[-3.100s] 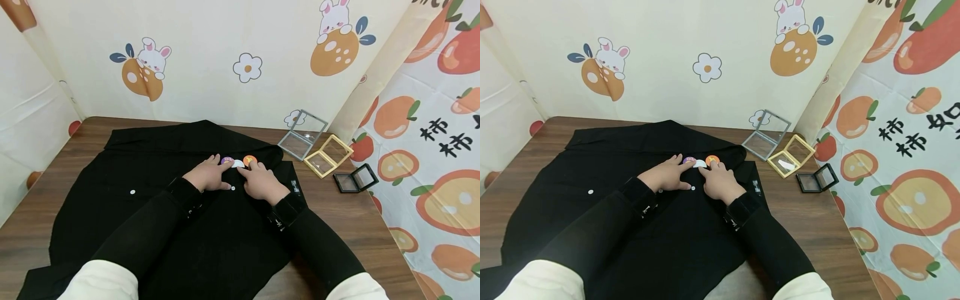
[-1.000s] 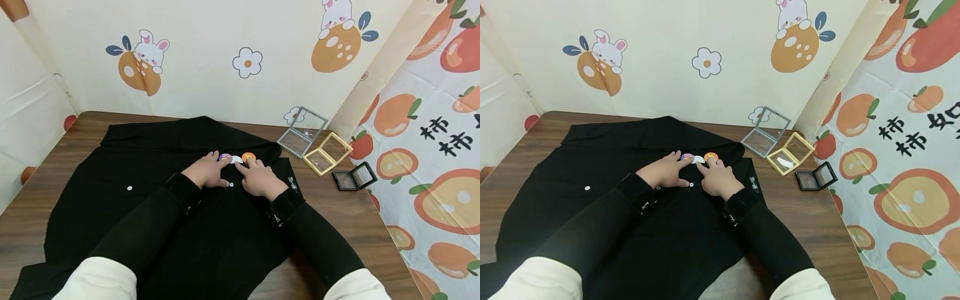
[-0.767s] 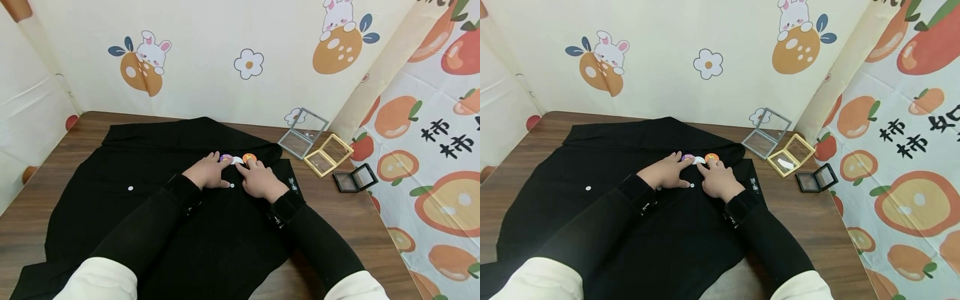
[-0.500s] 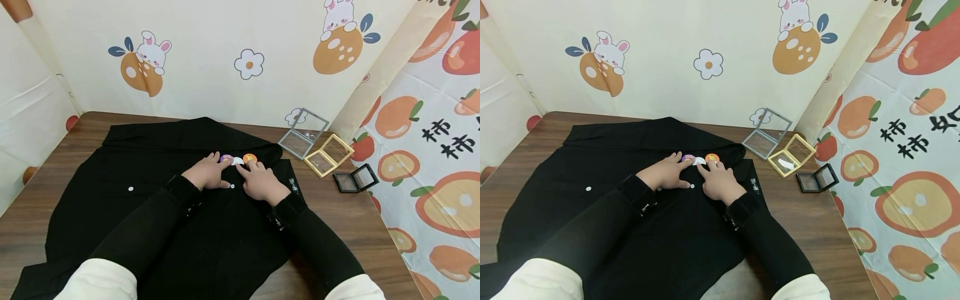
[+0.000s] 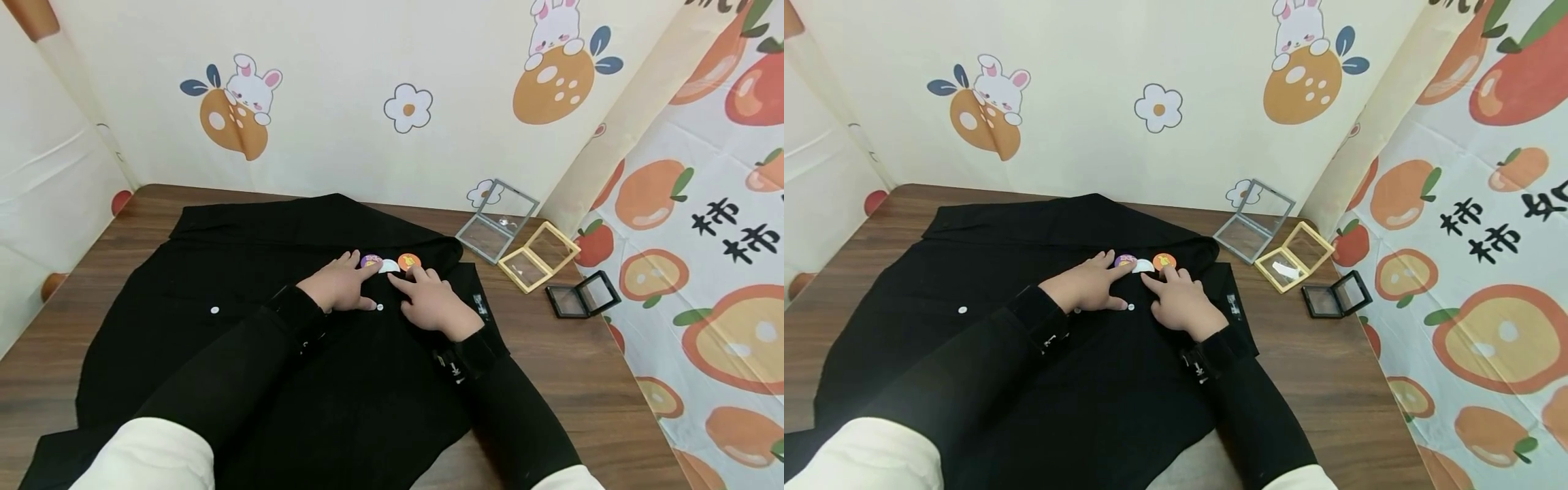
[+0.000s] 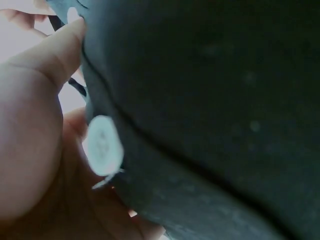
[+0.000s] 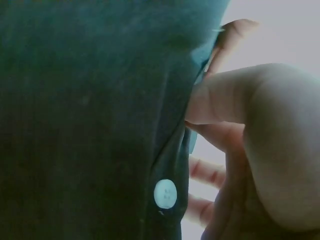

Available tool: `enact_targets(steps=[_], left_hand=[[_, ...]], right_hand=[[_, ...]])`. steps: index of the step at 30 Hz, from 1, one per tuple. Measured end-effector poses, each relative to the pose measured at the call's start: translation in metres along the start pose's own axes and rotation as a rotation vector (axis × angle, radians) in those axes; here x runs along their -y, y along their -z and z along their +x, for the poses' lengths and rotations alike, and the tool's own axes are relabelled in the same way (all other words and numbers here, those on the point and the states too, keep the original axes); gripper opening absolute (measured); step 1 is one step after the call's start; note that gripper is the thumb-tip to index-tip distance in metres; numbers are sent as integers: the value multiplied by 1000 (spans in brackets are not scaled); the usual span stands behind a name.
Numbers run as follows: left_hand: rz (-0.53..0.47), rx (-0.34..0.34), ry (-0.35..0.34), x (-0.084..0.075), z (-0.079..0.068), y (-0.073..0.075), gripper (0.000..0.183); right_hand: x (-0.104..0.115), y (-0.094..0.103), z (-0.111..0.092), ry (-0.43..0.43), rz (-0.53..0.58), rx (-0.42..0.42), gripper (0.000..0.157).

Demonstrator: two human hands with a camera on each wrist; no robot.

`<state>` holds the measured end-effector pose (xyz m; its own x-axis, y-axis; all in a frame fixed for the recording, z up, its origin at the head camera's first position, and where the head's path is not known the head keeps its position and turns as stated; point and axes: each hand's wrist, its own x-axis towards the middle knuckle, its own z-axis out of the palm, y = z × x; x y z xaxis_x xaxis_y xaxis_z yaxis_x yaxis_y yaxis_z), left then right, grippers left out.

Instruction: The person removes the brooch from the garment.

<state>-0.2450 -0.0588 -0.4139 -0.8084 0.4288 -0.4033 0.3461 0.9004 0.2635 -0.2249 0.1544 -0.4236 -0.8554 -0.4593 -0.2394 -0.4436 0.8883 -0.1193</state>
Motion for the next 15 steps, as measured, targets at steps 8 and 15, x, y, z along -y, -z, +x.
enact_targets(steps=[8, 15], left_hand=[[4, -34, -16, 5, 0, -3, 87], [6, -202, -79, -2, 13, 6, 62]], right_hand=[[-1, -1, -2, 18, 70, -4, 56], [-6, -1, -3, 22, 70, -8, 54]])
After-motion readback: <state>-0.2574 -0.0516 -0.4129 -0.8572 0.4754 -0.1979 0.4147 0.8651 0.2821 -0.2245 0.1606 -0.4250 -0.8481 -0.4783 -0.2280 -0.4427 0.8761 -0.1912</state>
